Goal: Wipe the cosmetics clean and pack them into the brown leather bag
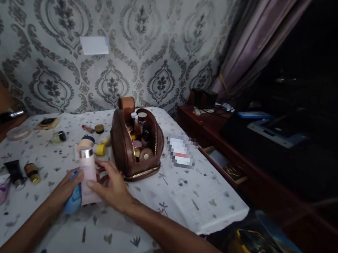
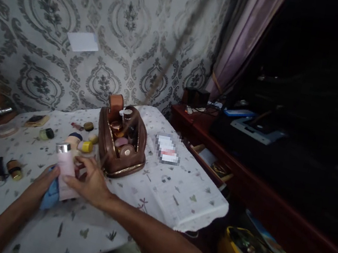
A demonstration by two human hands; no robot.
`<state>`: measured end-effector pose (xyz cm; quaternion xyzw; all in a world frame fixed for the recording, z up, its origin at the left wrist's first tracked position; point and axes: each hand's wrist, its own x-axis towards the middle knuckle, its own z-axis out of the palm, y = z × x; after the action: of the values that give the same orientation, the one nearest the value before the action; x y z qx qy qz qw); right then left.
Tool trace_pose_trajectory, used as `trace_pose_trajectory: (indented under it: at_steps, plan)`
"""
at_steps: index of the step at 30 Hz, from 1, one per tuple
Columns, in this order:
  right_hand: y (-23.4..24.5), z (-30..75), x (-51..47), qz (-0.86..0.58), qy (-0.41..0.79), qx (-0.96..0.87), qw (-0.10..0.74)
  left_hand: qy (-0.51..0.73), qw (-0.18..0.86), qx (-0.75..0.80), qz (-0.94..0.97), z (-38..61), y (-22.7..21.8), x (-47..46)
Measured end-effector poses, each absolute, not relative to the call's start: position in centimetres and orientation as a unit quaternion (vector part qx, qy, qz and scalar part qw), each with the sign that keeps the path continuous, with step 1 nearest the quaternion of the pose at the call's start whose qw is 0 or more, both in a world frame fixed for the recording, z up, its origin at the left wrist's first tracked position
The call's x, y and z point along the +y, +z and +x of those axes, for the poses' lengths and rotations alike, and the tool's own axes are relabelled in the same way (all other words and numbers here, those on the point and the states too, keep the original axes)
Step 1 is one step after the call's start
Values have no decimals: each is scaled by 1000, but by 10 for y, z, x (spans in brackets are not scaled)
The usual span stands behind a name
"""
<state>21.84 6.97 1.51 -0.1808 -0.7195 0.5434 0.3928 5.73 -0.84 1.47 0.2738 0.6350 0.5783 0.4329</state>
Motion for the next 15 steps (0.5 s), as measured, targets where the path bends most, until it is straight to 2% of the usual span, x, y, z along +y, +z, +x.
trace_pose_trajectory:
  at_steps: [6,15]
  plan:
    - [15,221,63,-197,586,-720,316,645,389,619,222,58,37,-10]
    - [51,258,64,-187,660,-616,387,628,244,647,356,51,66,-5]
